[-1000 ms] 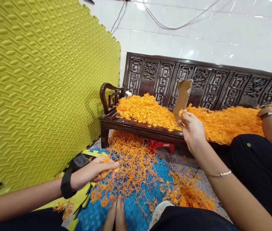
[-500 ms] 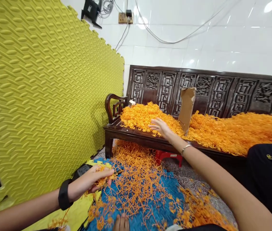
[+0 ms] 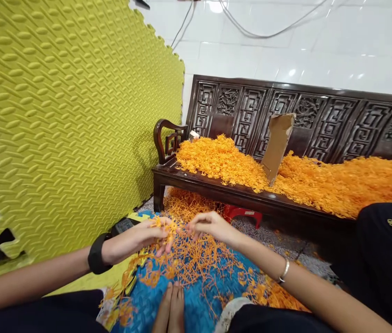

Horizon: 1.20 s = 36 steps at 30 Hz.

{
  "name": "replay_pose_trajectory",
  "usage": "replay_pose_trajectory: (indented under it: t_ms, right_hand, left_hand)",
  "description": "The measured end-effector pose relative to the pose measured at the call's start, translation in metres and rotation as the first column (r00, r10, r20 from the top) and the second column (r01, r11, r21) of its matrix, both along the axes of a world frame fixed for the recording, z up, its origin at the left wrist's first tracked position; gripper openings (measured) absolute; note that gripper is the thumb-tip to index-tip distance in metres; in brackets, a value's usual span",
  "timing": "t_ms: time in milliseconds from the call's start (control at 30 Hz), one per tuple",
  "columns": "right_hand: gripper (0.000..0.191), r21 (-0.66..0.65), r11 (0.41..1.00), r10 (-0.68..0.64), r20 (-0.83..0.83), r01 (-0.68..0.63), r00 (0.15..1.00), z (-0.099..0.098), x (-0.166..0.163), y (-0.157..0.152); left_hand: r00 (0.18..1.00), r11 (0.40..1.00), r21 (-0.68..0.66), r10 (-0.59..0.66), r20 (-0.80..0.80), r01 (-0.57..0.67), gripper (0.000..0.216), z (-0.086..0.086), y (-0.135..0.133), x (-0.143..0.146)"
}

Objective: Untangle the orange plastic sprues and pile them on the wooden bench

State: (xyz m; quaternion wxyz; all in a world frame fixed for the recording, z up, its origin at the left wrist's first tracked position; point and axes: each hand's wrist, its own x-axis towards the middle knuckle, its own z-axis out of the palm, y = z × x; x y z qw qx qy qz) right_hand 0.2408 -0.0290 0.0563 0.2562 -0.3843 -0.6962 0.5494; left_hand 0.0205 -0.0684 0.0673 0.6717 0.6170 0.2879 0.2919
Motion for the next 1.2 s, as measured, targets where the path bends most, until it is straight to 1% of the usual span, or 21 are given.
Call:
replay_pose_trajectory:
  t_ms: [67, 133, 233, 300, 333, 433, 500, 567, 633, 700, 767, 833, 867, 900, 933, 967, 1000, 1067, 1100, 1133, 1200]
  right_hand:
    - [0.024, 0.156, 0.985, -0.070, -0.014, 0.071, 0.997, 0.025, -0.003, -0.008]
    - [0.025, 0.231, 0.972, -0.054, 0.002, 0.052, 0.999, 0.040, -0.007, -0.018]
    - [0.031, 0.339, 0.934, 0.068, 0.137, -0.111, 0.988, 0.048, -0.014, -0.033]
    - [0.035, 0.413, 0.894, 0.083, 0.226, -0.173, 0.970, 0.047, -0.016, -0.038]
    - [0.034, 0.432, 0.885, 0.070, 0.244, -0.173, 0.967, 0.046, -0.016, -0.039]
    - [0.030, 0.408, 0.908, 0.007, 0.217, -0.097, 0.976, 0.041, -0.013, -0.034]
    - [0.029, 0.378, 0.922, -0.002, 0.229, -0.087, 0.973, 0.037, -0.011, -0.030]
    - [0.027, 0.364, 0.914, 0.066, 0.296, -0.176, 0.953, 0.033, -0.009, -0.028]
    - [0.025, 0.356, 0.885, 0.158, 0.377, -0.300, 0.912, 0.027, -0.006, -0.028]
    - [0.024, 0.345, 0.858, 0.219, 0.426, -0.382, 0.878, 0.017, -0.002, -0.027]
    - [0.024, 0.309, 0.842, 0.285, 0.443, -0.443, 0.850, 0.005, 0.005, -0.021]
    - [0.022, 0.231, 0.856, 0.342, 0.418, -0.463, 0.842, 0.001, 0.014, -0.007]
    - [0.021, 0.219, 0.893, 0.297, 0.367, -0.393, 0.881, 0.004, 0.021, 0.004]
    - [0.020, 0.237, 0.937, 0.185, 0.284, -0.256, 0.941, 0.011, 0.028, 0.017]
    - [0.019, 0.267, 0.961, 0.021, 0.175, -0.068, 0.984, 0.023, 0.037, 0.032]
    - [0.019, 0.305, 0.930, -0.215, 0.006, 0.203, 0.977, 0.039, 0.047, 0.048]
    - [0.025, 0.326, 0.877, -0.337, -0.107, 0.353, 0.935, 0.057, 0.058, 0.064]
    - [0.048, 0.304, 0.825, -0.436, -0.195, 0.477, 0.878, 0.090, 0.081, 0.093]
    - [0.060, 0.263, 0.799, -0.482, -0.255, 0.540, 0.838, 0.101, 0.092, 0.104]
    - [0.072, 0.209, 0.787, -0.514, -0.298, 0.581, 0.804, 0.106, 0.101, 0.112]
    - [0.086, 0.101, 0.792, -0.548, -0.315, 0.602, 0.775, 0.098, 0.110, 0.117]
  left_hand:
    - [0.997, 0.995, 0.059, -0.073, -0.030, 0.075, 0.021, 0.002, -0.001, 0.003]
    - [0.992, 0.988, 0.105, -0.111, -0.061, 0.117, 0.025, 0.005, -0.003, 0.007]
    - [0.984, 0.977, 0.158, -0.126, -0.130, 0.146, 0.029, 0.009, -0.006, 0.011]
    - [0.975, 0.969, 0.178, -0.139, -0.176, 0.170, 0.031, 0.010, -0.007, 0.013]
    - [0.971, 0.969, 0.178, -0.138, -0.193, 0.173, 0.031, 0.010, -0.007, 0.013]
    - [0.977, 0.982, 0.162, -0.059, -0.204, 0.094, 0.029, 0.006, -0.004, 0.011]
    - [0.979, 0.987, 0.162, 0.015, -0.201, 0.018, 0.030, 0.003, -0.002, 0.009]
    - [0.977, 0.987, 0.160, 0.005, -0.214, 0.030, 0.030, 0.002, -0.001, 0.007]
    - [0.963, 0.981, 0.150, -0.082, -0.258, 0.124, 0.030, 0.002, -0.003, 0.004]
    - [0.941, 0.970, 0.140, -0.146, -0.306, 0.196, 0.029, 0.002, -0.004, 0.001]
    - [0.933, 0.972, 0.134, -0.138, -0.333, 0.192, 0.029, 0.002, -0.005, -0.002]
    - [0.934, 0.978, 0.127, -0.111, -0.340, 0.163, 0.030, 0.001, -0.004, -0.003]
    - [0.935, 0.980, 0.121, -0.106, -0.340, 0.155, 0.030, -0.001, -0.003, -0.003]
    - [0.935, 0.981, 0.112, -0.111, -0.337, 0.157, 0.030, -0.003, -0.002, -0.002]
    - [0.934, 0.981, 0.097, -0.125, -0.335, 0.166, 0.030, -0.005, -0.001, -0.001]
    - [0.933, 0.982, 0.079, -0.138, -0.332, 0.173, 0.030, -0.007, 0.000, 0.001]
    - [0.934, 0.983, 0.068, -0.140, -0.329, 0.171, 0.030, -0.008, 0.000, 0.002]
    - [0.944, 0.987, 0.089, -0.101, -0.315, 0.135, 0.029, -0.010, 0.001, 0.004]
    - [0.948, 0.987, 0.116, -0.068, -0.310, 0.109, 0.031, -0.010, 0.001, 0.004]
    - [0.951, 0.986, 0.145, -0.037, -0.308, 0.085, 0.034, -0.010, 0.001, 0.004]
    - [0.956, 0.982, 0.183, 0.003, -0.294, 0.053, 0.041, -0.007, 0.001, 0.003]
